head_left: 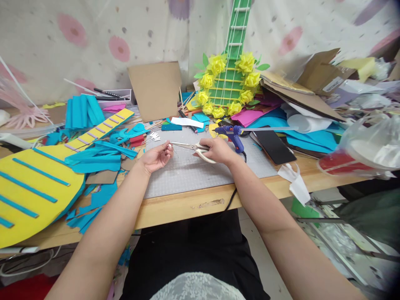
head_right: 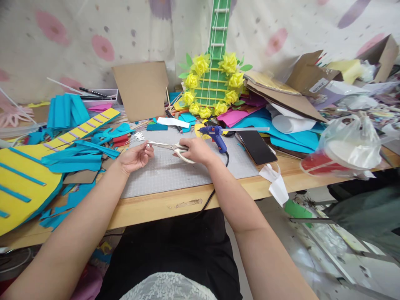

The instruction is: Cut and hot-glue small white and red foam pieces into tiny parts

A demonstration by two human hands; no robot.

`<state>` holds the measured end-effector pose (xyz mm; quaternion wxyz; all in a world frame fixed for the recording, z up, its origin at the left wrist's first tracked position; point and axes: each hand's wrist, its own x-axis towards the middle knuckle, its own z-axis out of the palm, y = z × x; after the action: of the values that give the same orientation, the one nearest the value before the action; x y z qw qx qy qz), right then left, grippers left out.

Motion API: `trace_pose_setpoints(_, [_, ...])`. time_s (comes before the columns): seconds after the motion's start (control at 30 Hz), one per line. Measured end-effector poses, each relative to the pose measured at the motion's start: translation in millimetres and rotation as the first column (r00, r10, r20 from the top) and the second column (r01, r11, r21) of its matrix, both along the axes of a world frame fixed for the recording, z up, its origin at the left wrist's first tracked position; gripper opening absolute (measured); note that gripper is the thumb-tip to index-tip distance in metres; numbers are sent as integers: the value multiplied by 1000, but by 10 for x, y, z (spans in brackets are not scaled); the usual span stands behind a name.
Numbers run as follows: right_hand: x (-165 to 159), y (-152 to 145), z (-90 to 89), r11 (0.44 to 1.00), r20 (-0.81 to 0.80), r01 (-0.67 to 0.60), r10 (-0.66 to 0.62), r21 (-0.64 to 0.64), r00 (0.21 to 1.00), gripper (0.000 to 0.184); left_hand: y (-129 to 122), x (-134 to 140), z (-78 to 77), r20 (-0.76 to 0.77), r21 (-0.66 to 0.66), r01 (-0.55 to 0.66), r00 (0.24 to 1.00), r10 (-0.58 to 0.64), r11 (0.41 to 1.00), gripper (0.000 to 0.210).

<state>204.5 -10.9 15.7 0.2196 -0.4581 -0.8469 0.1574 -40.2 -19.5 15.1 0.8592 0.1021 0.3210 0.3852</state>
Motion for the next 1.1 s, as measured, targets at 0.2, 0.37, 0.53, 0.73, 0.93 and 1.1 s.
trace_pose_setpoints(0.2, [0,1,1,998,-54,50,-51,-24,997,36,-10,-4,6,0,30,5,1000,-5,1000,25])
trace_pose_setpoints(0.37, [-26,0,-28,998,-34,66,-67,-23,997,35,-28,4,22,-14,78,-20,1000,21,997,21])
trace_pose_setpoints(0.53, [-50,-9,-36,998,-6,56,-57,-13,998,34,-32,9,15,-22,128,-43,999,47,991,22])
trace_pose_setpoints(0.73, [-55,-17,-25,999,28,-14,15,-36,999,33,-30,17,6,-74,154,-67,994,79,986,23])
trace_pose_setpoints(0.93, [-53,-22,-13,998,27,-37,39,-59,999,33,-41,24,13,-78,137,-82,993,93,987,22])
trace_pose_setpoints(1.1, [-44,-8,-19,994,8,-44,45,-97,999,35,-34,30,11,-93,104,-97,990,107,990,23])
